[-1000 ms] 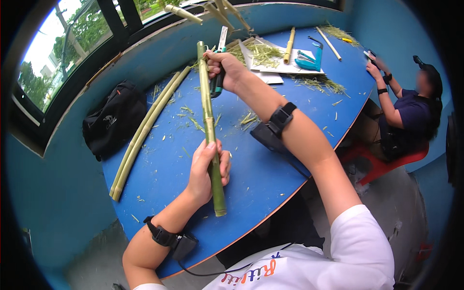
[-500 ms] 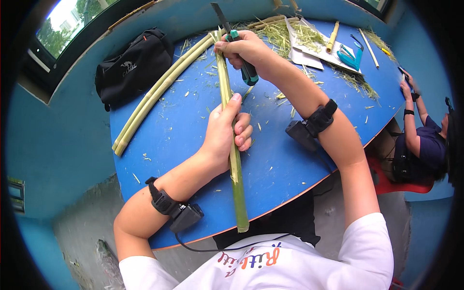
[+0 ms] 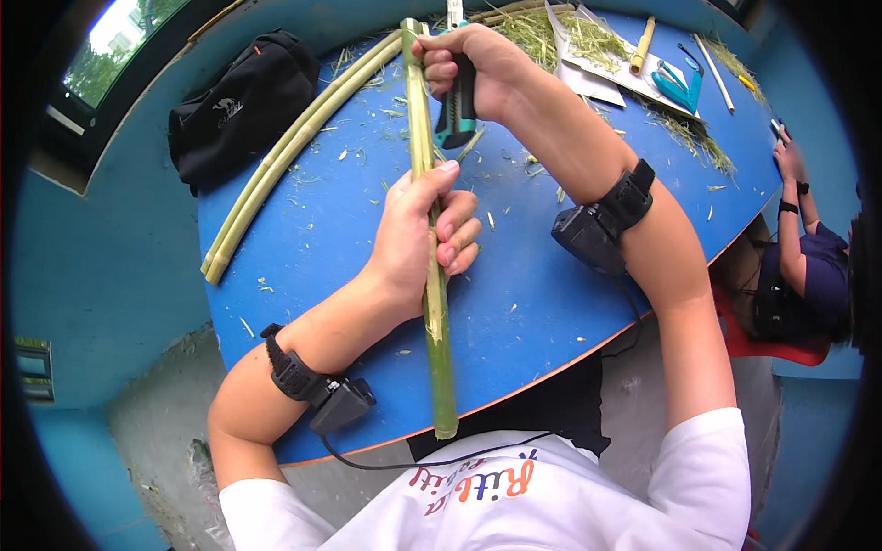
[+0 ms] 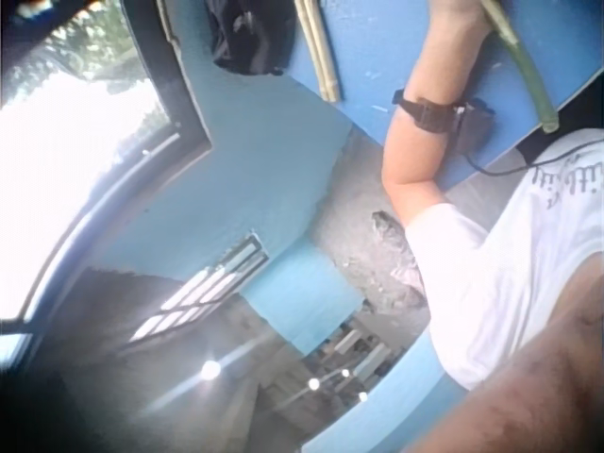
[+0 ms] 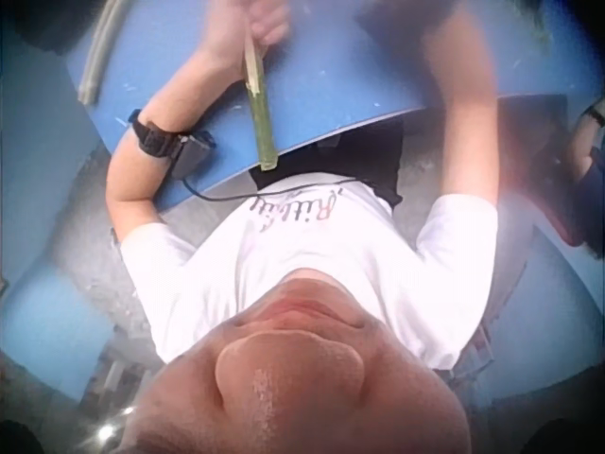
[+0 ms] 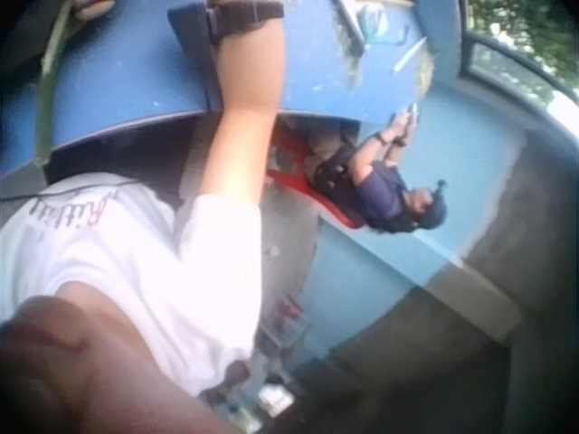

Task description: The recorder uses a utility knife to peel and trim a stalk of green bamboo on a table.

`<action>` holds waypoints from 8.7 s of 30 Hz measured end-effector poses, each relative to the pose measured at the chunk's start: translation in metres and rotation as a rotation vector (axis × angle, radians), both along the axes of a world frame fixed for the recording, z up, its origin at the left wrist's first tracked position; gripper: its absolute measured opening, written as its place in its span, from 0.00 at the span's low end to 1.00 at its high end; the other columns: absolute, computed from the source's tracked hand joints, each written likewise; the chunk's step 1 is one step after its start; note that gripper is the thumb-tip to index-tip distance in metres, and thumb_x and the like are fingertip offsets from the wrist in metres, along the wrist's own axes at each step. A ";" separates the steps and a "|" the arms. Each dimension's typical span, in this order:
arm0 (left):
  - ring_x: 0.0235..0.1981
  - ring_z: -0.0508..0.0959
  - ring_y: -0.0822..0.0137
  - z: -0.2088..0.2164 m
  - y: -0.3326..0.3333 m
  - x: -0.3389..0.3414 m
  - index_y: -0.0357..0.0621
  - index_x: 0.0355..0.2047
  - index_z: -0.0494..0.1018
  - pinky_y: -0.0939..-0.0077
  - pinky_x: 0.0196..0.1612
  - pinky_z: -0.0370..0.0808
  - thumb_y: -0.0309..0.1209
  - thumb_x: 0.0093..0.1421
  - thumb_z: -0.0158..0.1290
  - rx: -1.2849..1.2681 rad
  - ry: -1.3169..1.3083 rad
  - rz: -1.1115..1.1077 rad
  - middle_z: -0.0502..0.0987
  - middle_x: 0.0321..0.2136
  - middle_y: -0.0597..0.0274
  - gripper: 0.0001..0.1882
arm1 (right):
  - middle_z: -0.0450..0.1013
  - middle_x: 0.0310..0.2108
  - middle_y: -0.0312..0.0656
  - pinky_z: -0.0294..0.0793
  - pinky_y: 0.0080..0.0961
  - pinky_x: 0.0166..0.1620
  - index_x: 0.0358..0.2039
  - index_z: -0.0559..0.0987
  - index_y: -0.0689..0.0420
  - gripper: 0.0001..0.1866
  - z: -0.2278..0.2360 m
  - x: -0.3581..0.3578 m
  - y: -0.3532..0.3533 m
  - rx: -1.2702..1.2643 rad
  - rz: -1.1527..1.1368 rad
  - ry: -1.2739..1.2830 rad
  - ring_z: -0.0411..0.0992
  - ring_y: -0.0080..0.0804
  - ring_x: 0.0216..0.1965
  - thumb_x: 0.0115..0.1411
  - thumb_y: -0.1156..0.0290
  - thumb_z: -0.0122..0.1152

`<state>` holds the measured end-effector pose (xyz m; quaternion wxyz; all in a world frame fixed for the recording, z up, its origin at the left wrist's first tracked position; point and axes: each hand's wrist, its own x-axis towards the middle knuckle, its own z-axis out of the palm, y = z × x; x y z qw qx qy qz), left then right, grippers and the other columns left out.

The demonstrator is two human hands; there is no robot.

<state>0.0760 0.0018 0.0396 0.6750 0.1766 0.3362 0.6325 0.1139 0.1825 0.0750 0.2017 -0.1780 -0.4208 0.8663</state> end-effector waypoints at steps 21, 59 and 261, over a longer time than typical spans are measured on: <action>0.09 0.60 0.77 -0.003 -0.006 -0.007 0.48 0.30 0.59 0.85 0.12 0.62 0.47 0.65 0.33 0.139 -0.039 -0.005 0.58 0.12 0.70 0.17 | 0.70 0.16 0.44 0.70 0.29 0.26 0.24 0.76 0.63 0.09 0.009 0.027 0.054 1.663 -0.176 -0.736 0.71 0.32 0.19 0.49 0.68 0.59; 0.14 0.58 0.82 0.007 0.000 -0.004 0.41 0.40 0.59 0.89 0.14 0.57 0.40 0.66 0.38 -0.055 0.199 0.202 0.59 0.21 0.69 0.14 | 0.71 0.21 0.55 0.69 0.39 0.31 0.22 0.76 0.65 0.22 -0.006 0.011 0.016 1.860 -0.073 -0.838 0.70 0.52 0.26 0.51 0.54 0.59; 0.10 0.54 0.86 0.017 -0.007 -0.041 0.40 0.34 0.62 0.92 0.07 0.54 0.26 0.61 0.42 -0.087 -0.166 -0.066 0.55 0.15 0.73 0.03 | 0.74 0.30 0.55 0.70 0.38 0.42 0.29 0.79 0.64 0.30 0.004 0.036 -0.045 1.642 0.101 -0.744 0.73 0.51 0.36 0.56 0.45 0.47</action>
